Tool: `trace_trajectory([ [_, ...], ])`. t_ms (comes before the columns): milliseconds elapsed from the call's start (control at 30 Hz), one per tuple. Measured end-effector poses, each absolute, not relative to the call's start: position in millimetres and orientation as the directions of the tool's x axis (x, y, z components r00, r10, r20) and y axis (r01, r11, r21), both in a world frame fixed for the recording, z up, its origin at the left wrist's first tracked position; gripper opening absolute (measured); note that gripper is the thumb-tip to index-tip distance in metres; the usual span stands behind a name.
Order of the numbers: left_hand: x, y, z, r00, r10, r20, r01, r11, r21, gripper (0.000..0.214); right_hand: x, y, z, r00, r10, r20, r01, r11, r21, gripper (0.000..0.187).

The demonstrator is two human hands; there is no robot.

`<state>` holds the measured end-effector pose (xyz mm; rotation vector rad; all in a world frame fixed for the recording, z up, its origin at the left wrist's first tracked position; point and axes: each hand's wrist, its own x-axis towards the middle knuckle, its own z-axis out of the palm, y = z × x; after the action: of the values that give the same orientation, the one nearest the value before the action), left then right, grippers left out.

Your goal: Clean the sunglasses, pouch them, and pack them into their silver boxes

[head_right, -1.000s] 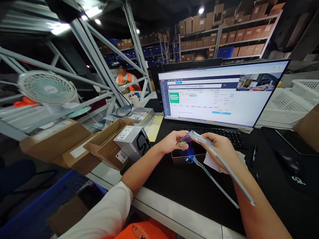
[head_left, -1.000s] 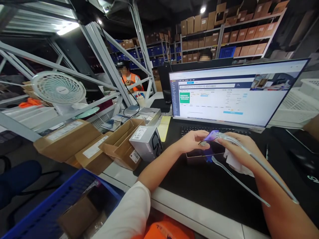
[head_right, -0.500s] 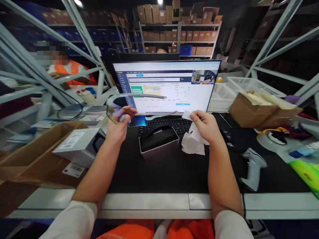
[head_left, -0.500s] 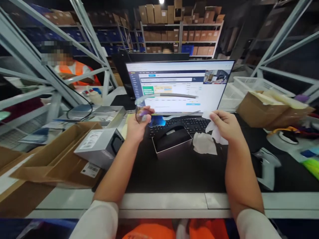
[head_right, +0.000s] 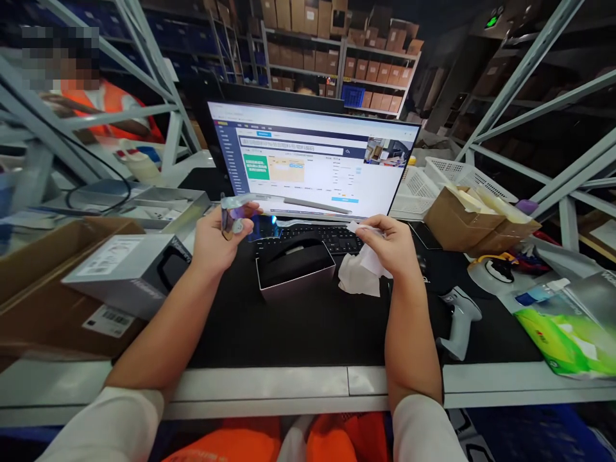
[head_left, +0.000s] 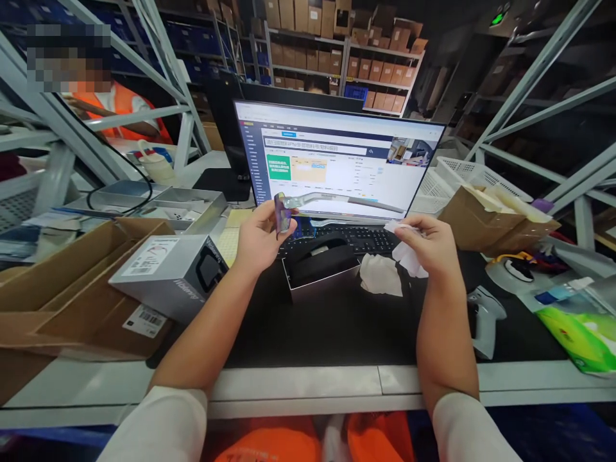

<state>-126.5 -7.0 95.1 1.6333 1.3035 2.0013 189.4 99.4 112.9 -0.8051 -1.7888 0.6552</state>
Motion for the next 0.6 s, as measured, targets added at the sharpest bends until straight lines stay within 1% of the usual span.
trace_trajectory([
  [167, -124.8, -8.9, 97.6, -0.337, 0.664, 0.667, 0.362, -0.563, 0.743, 0.053, 186.9, 100.4, 111.1, -0.267, 0.78, 0.566, 0.229, 0.622, -0.748, 0.017],
  [333, -125.5, -5.1, 94.3, -0.303, 0.642, 0.704, 0.404, -0.582, 0.705, 0.049, 184.9, 99.4, 113.6, -0.285, 0.793, 0.538, 0.272, 0.605, -0.748, 0.021],
  [433, -126.0, -3.6, 91.8, -0.251, 0.613, 0.75, 0.473, -0.598, 0.647, 0.045, 179.2, 96.4, 115.2, -0.308, 0.807, 0.503, 0.326, 0.586, -0.742, 0.024],
  [600, -126.7, -7.6, 92.0, -0.162, 0.517, 0.841, 0.667, -0.571, 0.479, 0.036, 172.8, 93.4, 114.5, -0.307, 0.821, 0.482, 0.352, 0.568, -0.744, 0.027],
])
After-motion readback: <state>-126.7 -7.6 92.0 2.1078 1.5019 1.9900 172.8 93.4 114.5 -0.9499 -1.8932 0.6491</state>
